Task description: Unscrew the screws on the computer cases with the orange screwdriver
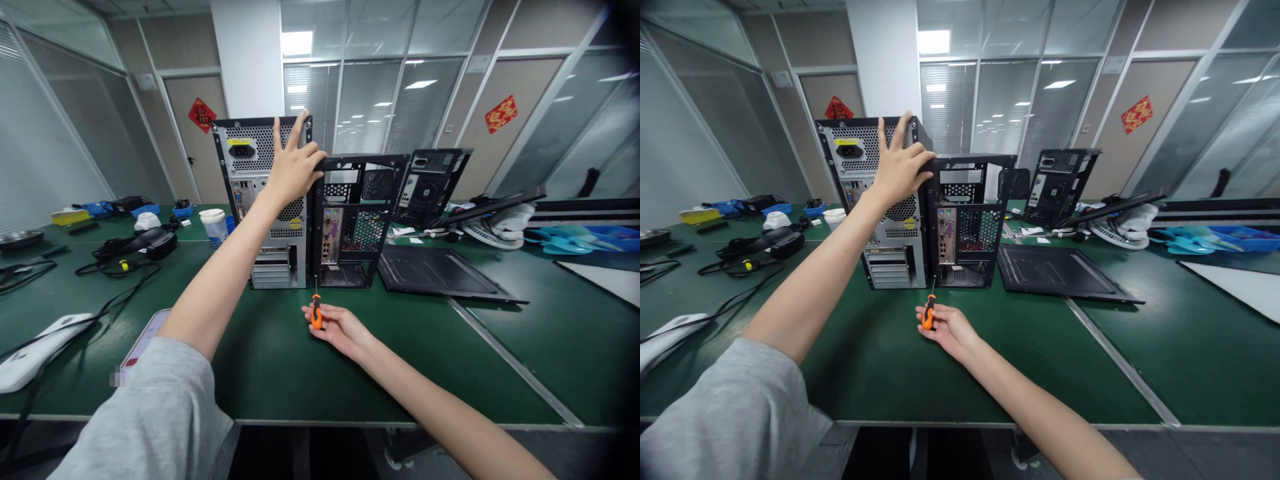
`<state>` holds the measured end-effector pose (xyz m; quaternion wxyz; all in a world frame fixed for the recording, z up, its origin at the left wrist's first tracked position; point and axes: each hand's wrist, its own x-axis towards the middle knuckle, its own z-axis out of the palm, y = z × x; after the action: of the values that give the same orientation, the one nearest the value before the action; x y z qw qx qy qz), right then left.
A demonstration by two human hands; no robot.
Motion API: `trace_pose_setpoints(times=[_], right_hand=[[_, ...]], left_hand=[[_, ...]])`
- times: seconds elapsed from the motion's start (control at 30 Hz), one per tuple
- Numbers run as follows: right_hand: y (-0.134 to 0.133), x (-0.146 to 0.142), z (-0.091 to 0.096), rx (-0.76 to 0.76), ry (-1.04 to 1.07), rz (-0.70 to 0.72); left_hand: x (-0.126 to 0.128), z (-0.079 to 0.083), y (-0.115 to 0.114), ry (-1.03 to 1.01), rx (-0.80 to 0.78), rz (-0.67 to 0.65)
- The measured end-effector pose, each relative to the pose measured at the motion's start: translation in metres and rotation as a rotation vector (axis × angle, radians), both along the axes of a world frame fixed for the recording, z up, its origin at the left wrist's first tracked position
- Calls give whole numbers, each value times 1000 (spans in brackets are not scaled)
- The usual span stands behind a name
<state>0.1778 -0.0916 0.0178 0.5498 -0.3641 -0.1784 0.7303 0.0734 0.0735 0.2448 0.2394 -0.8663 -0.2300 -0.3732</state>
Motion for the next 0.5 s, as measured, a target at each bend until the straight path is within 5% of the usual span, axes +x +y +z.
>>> trace_pose_setpoints(times=[0.5], right_hand=[[-2, -4, -4, 35, -219, -39]], left_hand=[[-1, -1, 3, 7, 70, 34]])
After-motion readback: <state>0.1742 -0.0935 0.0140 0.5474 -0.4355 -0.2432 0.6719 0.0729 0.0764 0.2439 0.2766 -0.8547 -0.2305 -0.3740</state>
